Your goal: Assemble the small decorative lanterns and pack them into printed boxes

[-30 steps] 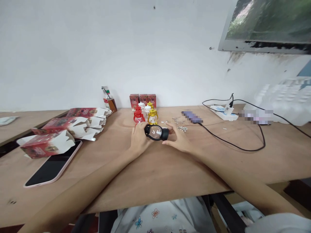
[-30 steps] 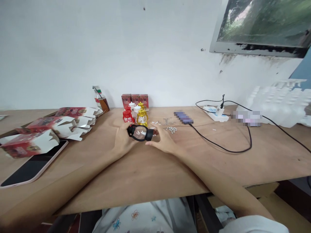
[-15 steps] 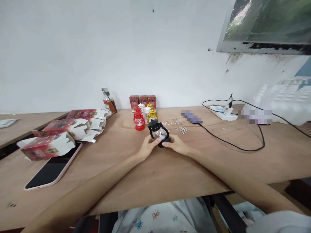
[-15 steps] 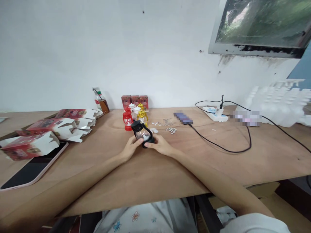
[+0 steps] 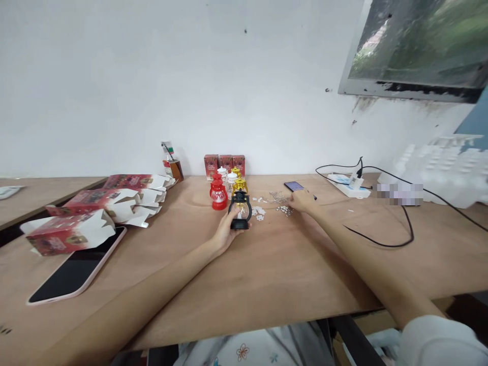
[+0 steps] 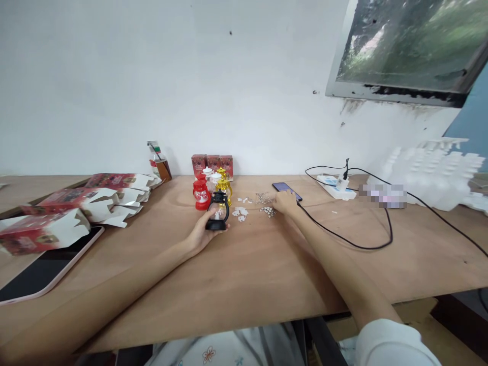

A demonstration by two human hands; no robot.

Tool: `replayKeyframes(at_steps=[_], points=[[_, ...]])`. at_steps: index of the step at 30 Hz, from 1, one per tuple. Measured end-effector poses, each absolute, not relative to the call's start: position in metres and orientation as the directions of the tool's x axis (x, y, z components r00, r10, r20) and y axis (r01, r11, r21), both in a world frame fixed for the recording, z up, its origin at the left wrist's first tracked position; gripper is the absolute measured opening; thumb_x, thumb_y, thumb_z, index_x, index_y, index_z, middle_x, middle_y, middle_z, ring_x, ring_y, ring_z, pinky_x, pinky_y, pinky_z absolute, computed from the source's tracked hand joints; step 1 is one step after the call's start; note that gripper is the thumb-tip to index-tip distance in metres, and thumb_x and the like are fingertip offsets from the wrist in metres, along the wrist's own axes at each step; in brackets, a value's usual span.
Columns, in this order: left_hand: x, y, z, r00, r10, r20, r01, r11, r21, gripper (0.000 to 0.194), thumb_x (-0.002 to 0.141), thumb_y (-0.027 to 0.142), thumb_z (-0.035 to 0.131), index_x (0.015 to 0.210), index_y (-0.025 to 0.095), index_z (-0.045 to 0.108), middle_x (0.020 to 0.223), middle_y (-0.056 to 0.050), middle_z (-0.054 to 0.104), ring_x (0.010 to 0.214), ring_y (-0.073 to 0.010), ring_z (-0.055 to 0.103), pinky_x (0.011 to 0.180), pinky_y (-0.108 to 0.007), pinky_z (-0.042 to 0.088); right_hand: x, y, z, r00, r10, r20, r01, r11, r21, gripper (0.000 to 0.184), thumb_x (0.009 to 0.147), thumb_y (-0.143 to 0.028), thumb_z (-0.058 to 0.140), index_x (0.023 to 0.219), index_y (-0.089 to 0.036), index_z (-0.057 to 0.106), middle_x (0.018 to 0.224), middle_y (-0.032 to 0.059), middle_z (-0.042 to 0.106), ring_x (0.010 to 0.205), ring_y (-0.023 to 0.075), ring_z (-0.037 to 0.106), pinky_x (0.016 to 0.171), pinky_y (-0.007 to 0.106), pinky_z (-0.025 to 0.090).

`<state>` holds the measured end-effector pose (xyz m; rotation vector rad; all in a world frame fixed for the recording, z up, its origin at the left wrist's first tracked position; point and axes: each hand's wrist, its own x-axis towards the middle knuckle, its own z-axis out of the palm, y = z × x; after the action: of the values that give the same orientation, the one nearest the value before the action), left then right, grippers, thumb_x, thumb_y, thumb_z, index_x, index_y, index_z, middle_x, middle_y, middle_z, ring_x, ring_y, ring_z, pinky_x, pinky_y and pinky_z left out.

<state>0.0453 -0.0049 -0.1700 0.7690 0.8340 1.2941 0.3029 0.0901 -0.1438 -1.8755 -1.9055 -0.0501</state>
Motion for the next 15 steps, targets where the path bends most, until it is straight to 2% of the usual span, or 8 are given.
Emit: replayKeyframes(at_steps=[3, 7, 9, 12, 15], points=[[0.047, -0.008, -0.171, 0.048, 0.997, -0.065, -0.491, 0.081, 0.867, 0.032, 0.071, 0.033, 0.069, 0.094, 0.017, 0.056, 0.077, -0.003, 0.064, 0.065, -0.0164, 0.064, 0.058, -0.028, 0.054, 0.304, 0.097, -0.154, 0.047, 0.948, 0.315, 0.945, 0.060, -0.322, 0.031, 0.090, -0.035, 0.055, 0.112, -0.014, 0.058, 0.115, 0.0090, 0.058, 0.099, 0.0188, 0.059, 0.086, 0.038, 0.051], [0.048, -0.011, -0.172, 0.065, 0.998, -0.012, -0.474, 0.041, 0.880, 0.037, 0.064, 0.034, 0.073, 0.092, 0.017, 0.055, 0.076, -0.001, 0.065, 0.062, -0.0158, 0.063, 0.060, -0.030, 0.053, 0.303, 0.103, -0.162, 0.075, 0.943, 0.324, 0.919, 0.061, -0.390, 0.014, 0.080, -0.023, 0.064, 0.074, -0.010, 0.063, 0.091, 0.0144, 0.066, 0.099, 0.0257, 0.060, 0.085, 0.038, 0.045], [0.049, -0.013, -0.170, 0.081, 0.997, 0.021, -0.455, 0.018, 0.890, 0.041, 0.063, 0.034, 0.075, 0.096, 0.018, 0.057, 0.082, -0.001, 0.066, 0.066, -0.0159, 0.063, 0.063, -0.030, 0.053, 0.301, 0.104, -0.163, 0.109, 0.931, 0.349, 0.887, 0.067, -0.457, 0.016, 0.075, -0.018, 0.063, 0.061, -0.012, 0.059, 0.082, 0.0171, 0.066, 0.097, 0.0301, 0.060, 0.083, 0.038, 0.044], [0.050, -0.015, -0.168, 0.115, 0.989, 0.098, -0.411, -0.042, 0.911, 0.044, 0.061, 0.032, 0.077, 0.100, 0.017, 0.064, 0.096, -0.003, 0.068, 0.084, -0.0165, 0.062, 0.076, -0.027, 0.050, 0.297, 0.105, -0.161, 0.201, 0.897, 0.394, 0.793, 0.087, -0.603, 0.011, 0.076, -0.020, 0.054, 0.066, -0.015, 0.057, 0.082, 0.0146, 0.068, 0.090, 0.0282, 0.063, 0.078, 0.037, 0.045], [0.049, -0.016, -0.168, 0.167, 0.974, 0.150, -0.348, -0.084, 0.934, 0.046, 0.059, 0.029, 0.080, 0.100, 0.015, 0.066, 0.102, -0.005, 0.067, 0.094, -0.0162, 0.060, 0.085, -0.024, 0.046, 0.289, 0.103, -0.155, 0.317, 0.841, 0.438, 0.645, 0.147, -0.749, 0.016, 0.081, -0.026, 0.043, 0.078, -0.016, 0.055, 0.092, 0.0134, 0.068, 0.090, 0.0230, 0.064, 0.078, 0.035, 0.047]])
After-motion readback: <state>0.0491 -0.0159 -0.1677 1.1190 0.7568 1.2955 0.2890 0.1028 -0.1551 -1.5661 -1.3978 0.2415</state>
